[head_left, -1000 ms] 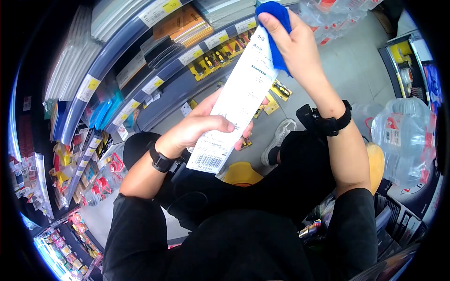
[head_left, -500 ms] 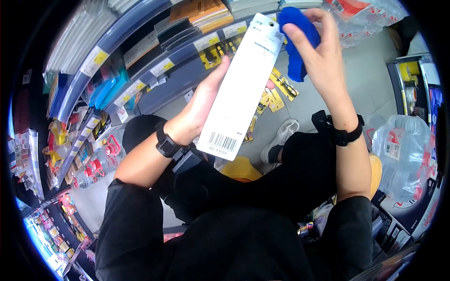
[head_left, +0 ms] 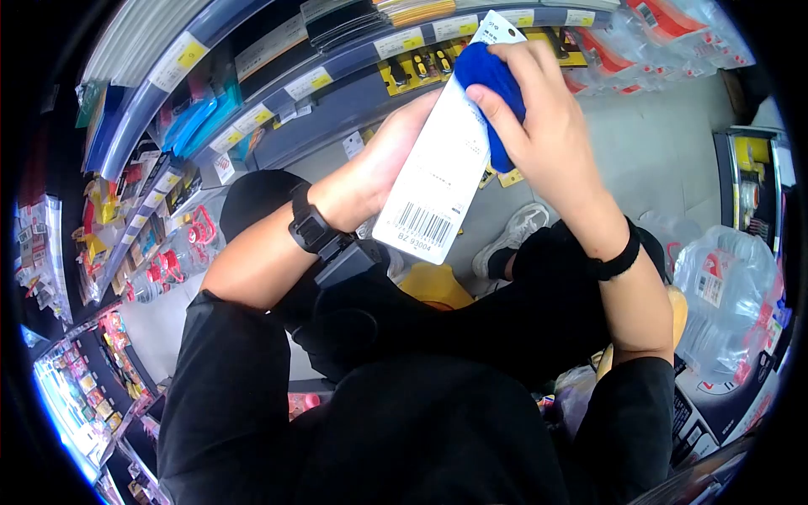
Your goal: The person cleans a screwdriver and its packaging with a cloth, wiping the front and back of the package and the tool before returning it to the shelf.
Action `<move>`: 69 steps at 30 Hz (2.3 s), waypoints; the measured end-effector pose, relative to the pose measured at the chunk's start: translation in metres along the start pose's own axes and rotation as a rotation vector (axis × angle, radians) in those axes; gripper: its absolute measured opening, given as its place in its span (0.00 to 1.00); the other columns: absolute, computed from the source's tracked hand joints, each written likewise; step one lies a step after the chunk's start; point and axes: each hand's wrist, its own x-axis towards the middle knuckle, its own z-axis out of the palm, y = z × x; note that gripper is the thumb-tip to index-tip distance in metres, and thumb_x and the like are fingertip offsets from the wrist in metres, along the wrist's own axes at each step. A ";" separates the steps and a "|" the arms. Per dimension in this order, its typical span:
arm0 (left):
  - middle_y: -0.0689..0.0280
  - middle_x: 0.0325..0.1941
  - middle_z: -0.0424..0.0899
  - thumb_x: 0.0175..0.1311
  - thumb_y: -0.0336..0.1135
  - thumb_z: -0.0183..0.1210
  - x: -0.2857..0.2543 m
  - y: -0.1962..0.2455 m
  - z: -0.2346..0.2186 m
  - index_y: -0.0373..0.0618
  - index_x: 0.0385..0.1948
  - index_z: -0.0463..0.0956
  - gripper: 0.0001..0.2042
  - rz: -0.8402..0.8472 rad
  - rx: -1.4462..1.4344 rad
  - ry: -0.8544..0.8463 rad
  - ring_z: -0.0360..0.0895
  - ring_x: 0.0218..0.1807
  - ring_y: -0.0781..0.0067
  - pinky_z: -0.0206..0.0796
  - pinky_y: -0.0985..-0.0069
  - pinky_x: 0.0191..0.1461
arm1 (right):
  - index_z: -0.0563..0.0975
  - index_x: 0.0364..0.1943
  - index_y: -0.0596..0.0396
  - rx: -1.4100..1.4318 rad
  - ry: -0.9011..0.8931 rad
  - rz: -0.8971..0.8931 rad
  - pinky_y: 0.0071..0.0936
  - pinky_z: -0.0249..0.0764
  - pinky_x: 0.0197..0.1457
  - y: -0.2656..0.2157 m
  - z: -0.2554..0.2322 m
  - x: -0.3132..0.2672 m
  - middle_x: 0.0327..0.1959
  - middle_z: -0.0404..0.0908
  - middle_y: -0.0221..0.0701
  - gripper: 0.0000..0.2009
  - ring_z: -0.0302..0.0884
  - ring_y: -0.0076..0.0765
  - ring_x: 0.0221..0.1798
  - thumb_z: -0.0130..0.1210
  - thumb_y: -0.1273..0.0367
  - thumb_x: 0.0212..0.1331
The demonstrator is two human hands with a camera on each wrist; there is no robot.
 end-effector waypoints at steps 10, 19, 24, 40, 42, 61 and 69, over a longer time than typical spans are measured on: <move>0.57 0.52 0.83 0.82 0.47 0.43 -0.006 0.007 0.005 0.40 0.62 0.71 0.21 0.178 0.246 0.194 0.86 0.49 0.69 0.84 0.74 0.52 | 0.79 0.52 0.55 0.243 -0.201 -0.074 0.36 0.78 0.44 -0.060 0.000 -0.021 0.47 0.75 0.37 0.20 0.81 0.48 0.44 0.69 0.60 0.60; 0.51 0.70 0.74 0.70 0.76 0.42 0.005 0.008 0.005 0.40 0.75 0.61 0.47 0.187 0.186 0.098 0.80 0.62 0.63 0.75 0.66 0.62 | 0.77 0.51 0.49 0.271 -0.402 -0.240 0.33 0.77 0.43 -0.081 -0.007 -0.035 0.46 0.73 0.33 0.23 0.79 0.41 0.44 0.73 0.64 0.50; 0.48 0.68 0.75 0.69 0.77 0.45 0.007 0.008 0.011 0.33 0.72 0.63 0.49 0.126 0.134 0.062 0.79 0.63 0.62 0.76 0.68 0.62 | 0.78 0.51 0.49 0.119 -0.296 -0.246 0.32 0.78 0.44 -0.066 -0.007 -0.031 0.47 0.75 0.33 0.24 0.81 0.41 0.46 0.72 0.66 0.48; 0.59 0.59 0.81 0.77 0.62 0.49 0.004 0.004 0.000 0.45 0.71 0.65 0.33 0.038 0.006 -0.032 0.84 0.57 0.66 0.82 0.70 0.56 | 0.80 0.52 0.54 0.047 -0.032 -0.107 0.39 0.79 0.48 -0.020 -0.007 -0.007 0.46 0.78 0.38 0.19 0.83 0.49 0.46 0.67 0.60 0.61; 0.58 0.58 0.81 0.77 0.61 0.50 0.000 0.005 -0.004 0.44 0.70 0.67 0.32 0.055 0.015 -0.015 0.82 0.59 0.65 0.80 0.68 0.59 | 0.80 0.50 0.53 0.098 -0.094 -0.121 0.38 0.78 0.47 -0.040 -0.004 -0.016 0.44 0.77 0.36 0.18 0.81 0.47 0.44 0.67 0.61 0.59; 0.49 0.67 0.76 0.82 0.53 0.37 0.006 0.027 0.000 0.37 0.72 0.63 0.30 0.294 0.370 0.251 0.80 0.62 0.59 0.75 0.63 0.63 | 0.77 0.36 0.47 0.140 -0.266 -0.319 0.34 0.77 0.40 -0.062 -0.011 -0.021 0.39 0.72 0.29 0.14 0.78 0.39 0.39 0.69 0.68 0.44; 0.60 0.42 0.88 0.83 0.54 0.37 0.000 0.061 -0.003 0.41 0.57 0.77 0.26 0.259 0.073 0.103 0.87 0.40 0.66 0.84 0.68 0.44 | 0.80 0.48 0.55 0.063 -0.273 -0.101 0.35 0.78 0.53 -0.013 -0.046 -0.003 0.47 0.78 0.37 0.18 0.80 0.48 0.49 0.70 0.73 0.52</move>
